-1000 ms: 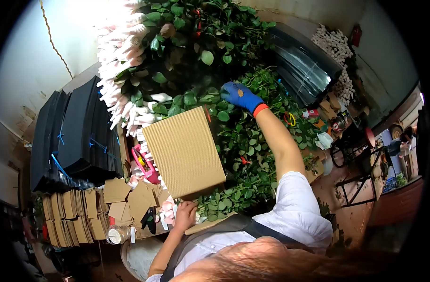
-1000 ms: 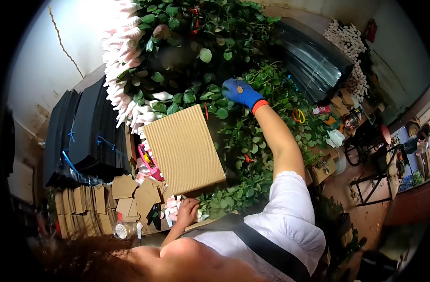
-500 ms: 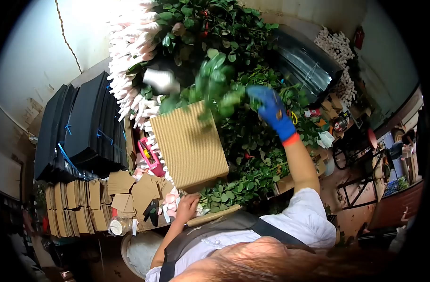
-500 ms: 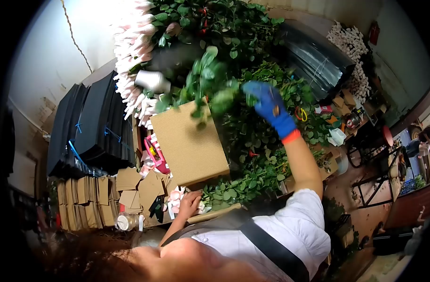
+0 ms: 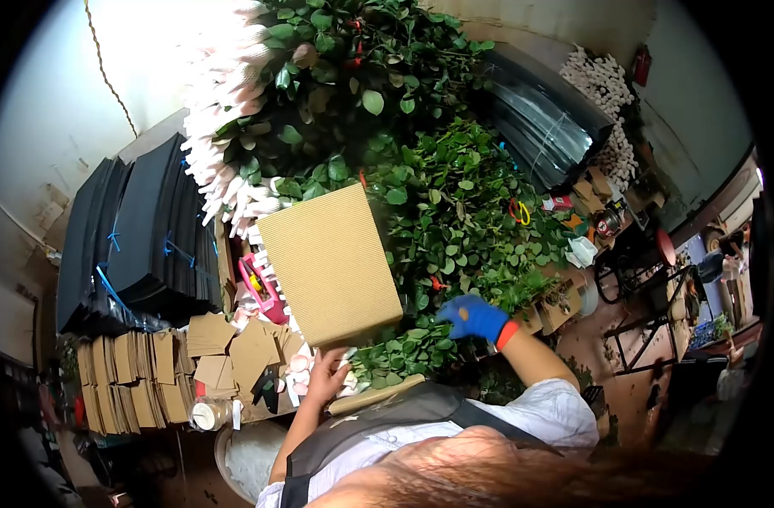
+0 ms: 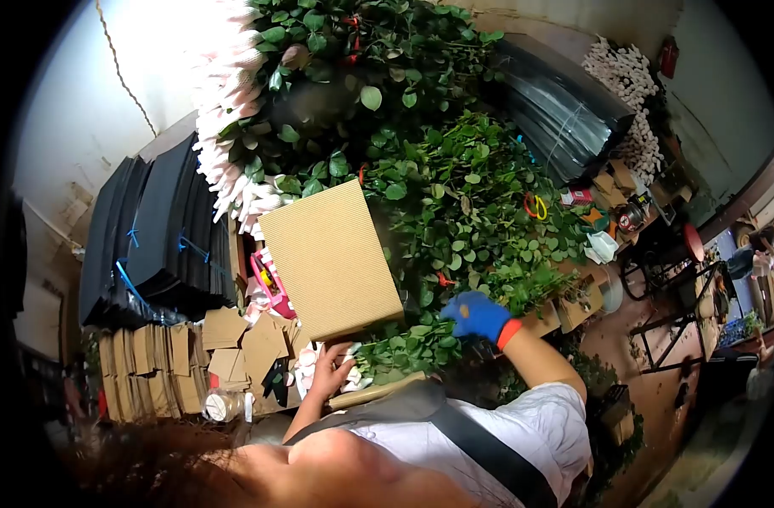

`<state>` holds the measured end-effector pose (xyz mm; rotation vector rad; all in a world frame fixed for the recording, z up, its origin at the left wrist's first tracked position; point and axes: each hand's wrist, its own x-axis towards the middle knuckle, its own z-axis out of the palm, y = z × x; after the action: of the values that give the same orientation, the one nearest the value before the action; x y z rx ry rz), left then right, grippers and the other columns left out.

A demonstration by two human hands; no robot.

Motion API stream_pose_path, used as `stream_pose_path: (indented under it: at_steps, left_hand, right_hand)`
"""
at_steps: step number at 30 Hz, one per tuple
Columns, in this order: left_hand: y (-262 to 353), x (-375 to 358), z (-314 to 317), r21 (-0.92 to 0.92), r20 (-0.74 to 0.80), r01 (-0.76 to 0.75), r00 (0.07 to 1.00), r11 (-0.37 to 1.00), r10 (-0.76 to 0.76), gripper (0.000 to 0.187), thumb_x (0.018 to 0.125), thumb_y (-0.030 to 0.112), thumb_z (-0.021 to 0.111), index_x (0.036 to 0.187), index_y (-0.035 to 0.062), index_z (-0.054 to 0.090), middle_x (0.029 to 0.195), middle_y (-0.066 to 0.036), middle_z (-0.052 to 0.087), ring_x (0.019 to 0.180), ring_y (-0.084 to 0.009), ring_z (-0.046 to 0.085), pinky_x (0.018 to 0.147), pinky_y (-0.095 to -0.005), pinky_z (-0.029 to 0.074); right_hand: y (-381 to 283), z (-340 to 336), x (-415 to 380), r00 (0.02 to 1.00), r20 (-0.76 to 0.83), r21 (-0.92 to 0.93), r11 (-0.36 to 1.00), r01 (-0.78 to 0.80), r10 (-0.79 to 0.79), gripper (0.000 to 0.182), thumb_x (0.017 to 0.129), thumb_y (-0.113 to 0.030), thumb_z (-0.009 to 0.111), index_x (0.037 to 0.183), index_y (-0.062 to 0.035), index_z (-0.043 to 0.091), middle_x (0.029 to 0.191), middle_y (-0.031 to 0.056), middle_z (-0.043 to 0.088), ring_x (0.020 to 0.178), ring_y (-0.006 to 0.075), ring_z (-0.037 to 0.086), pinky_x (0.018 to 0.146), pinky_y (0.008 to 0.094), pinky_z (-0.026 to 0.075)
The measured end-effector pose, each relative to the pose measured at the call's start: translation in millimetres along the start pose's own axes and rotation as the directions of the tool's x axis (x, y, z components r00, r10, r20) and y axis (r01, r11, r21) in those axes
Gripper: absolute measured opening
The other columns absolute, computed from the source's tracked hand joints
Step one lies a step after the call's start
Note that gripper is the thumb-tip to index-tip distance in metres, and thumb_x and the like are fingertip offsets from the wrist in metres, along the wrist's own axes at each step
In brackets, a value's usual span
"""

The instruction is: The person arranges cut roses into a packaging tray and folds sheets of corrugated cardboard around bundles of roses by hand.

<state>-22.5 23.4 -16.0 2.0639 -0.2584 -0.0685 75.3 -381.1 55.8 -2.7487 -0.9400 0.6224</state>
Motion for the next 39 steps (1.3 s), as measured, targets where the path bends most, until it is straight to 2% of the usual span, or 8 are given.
stream_pose_path:
  at_steps: [2, 8, 14, 18, 23, 27, 33, 39]
  left_hand:
    - [12, 1, -1, -0.056, 0.045, 0.130, 0.991, 0.990, -0.128, 0.044, 0.086, 0.008, 0.075, 0.128, 0.0089, 0.061, 0.117, -0.013, 0.052, 0.088, -0.0183, 0.063, 0.076, -0.0291, 0.054]
    - [0, 0, 3, -0.036, 0.073, 0.190, 0.980, 0.981, -0.187, 0.050, 0.086, 0.011, 0.075, 0.133, 0.0064, 0.058, 0.113, -0.015, 0.059, 0.082, -0.0198, 0.064, 0.076, -0.0314, 0.054]
    - [-12, -3, 6, -0.025, 0.059, 0.213, 0.976, 0.977, -0.211, 0.051, 0.085, 0.018, 0.077, 0.131, 0.0063, 0.060, 0.102, -0.015, 0.063, 0.082, -0.0224, 0.063, 0.076, -0.0334, 0.053]
    - [2, -1, 4, -0.101, 0.050, 0.223, 0.974, 0.970, -0.219, 0.049, 0.085, 0.016, 0.077, 0.130, 0.0068, 0.061, 0.103, -0.013, 0.063, 0.081, -0.0212, 0.063, 0.075, -0.0324, 0.052]
    - [-10, -4, 8, -0.064, 0.023, 0.168, 0.986, 0.984, -0.167, 0.050, 0.085, 0.017, 0.078, 0.131, 0.0076, 0.060, 0.106, -0.014, 0.062, 0.082, -0.0215, 0.062, 0.075, -0.0323, 0.053]
    - [-4, -1, 4, -0.056, 0.030, 0.146, 0.989, 0.988, -0.144, 0.050, 0.085, 0.017, 0.077, 0.131, 0.0077, 0.060, 0.106, -0.014, 0.062, 0.081, -0.0214, 0.062, 0.075, -0.0325, 0.053]
    - [-10, -1, 7, -0.066, 0.024, 0.136, 0.991, 0.989, -0.134, 0.051, 0.085, 0.017, 0.078, 0.132, 0.0080, 0.060, 0.106, -0.013, 0.062, 0.079, -0.0206, 0.062, 0.073, -0.0322, 0.053]
    - [-9, -2, 6, -0.053, 0.029, 0.134, 0.991, 0.990, -0.132, 0.049, 0.087, 0.015, 0.076, 0.132, 0.0080, 0.059, 0.107, -0.015, 0.062, 0.082, -0.0207, 0.063, 0.075, -0.0324, 0.053]
  right_hand:
    - [13, -64, 20, 0.984, 0.099, 0.108, 0.981, -0.160, 0.150, 0.040, 0.079, -0.044, 0.067, 0.112, -0.0208, 0.069, 0.107, 0.0106, 0.072, 0.095, 0.0336, 0.069, 0.085, 0.0451, 0.055]
    - [118, -206, 145, 0.408, -0.908, 0.078, 0.995, -0.062, 0.097, 0.035, 0.085, -0.020, 0.062, 0.120, -0.0182, 0.068, 0.122, 0.0122, 0.067, 0.105, 0.0340, 0.067, 0.088, 0.0437, 0.056]
    - [173, -219, 212, 0.775, -0.602, -0.303, 0.844, -0.442, 0.189, 0.043, 0.080, -0.020, 0.064, 0.123, -0.0207, 0.066, 0.130, 0.0127, 0.061, 0.110, 0.0360, 0.062, 0.091, 0.0455, 0.054]
    - [160, -241, 177, 0.893, -0.449, -0.367, 0.905, -0.216, 0.032, 0.034, 0.075, -0.019, 0.066, 0.108, -0.0124, 0.065, 0.105, 0.0141, 0.066, 0.098, 0.0374, 0.063, 0.084, 0.0483, 0.052]
    - [138, -250, 111, 0.448, -0.836, -0.443, 0.871, -0.212, -0.316, 0.034, 0.077, -0.015, 0.068, 0.110, -0.0151, 0.066, 0.093, 0.0126, 0.064, 0.092, 0.0353, 0.063, 0.079, 0.0454, 0.051]
    - [114, -254, 79, 0.546, -0.825, -0.411, 0.819, -0.401, -0.147, 0.035, 0.075, -0.009, 0.066, 0.109, -0.0170, 0.069, 0.094, 0.0105, 0.062, 0.099, 0.0322, 0.062, 0.084, 0.0402, 0.051]
    - [122, -297, 28, 0.089, -0.931, -0.355, 0.820, -0.450, -0.354, 0.037, 0.077, -0.008, 0.064, 0.112, -0.0183, 0.069, 0.114, 0.0094, 0.065, 0.113, 0.0298, 0.059, 0.094, 0.0472, 0.049]
    - [170, -219, 43, 0.699, -0.697, -0.324, 0.800, -0.505, 0.160, 0.027, 0.085, -0.012, 0.061, 0.109, -0.0173, 0.070, 0.123, 0.0103, 0.065, 0.110, 0.0312, 0.063, 0.096, 0.0466, 0.048]
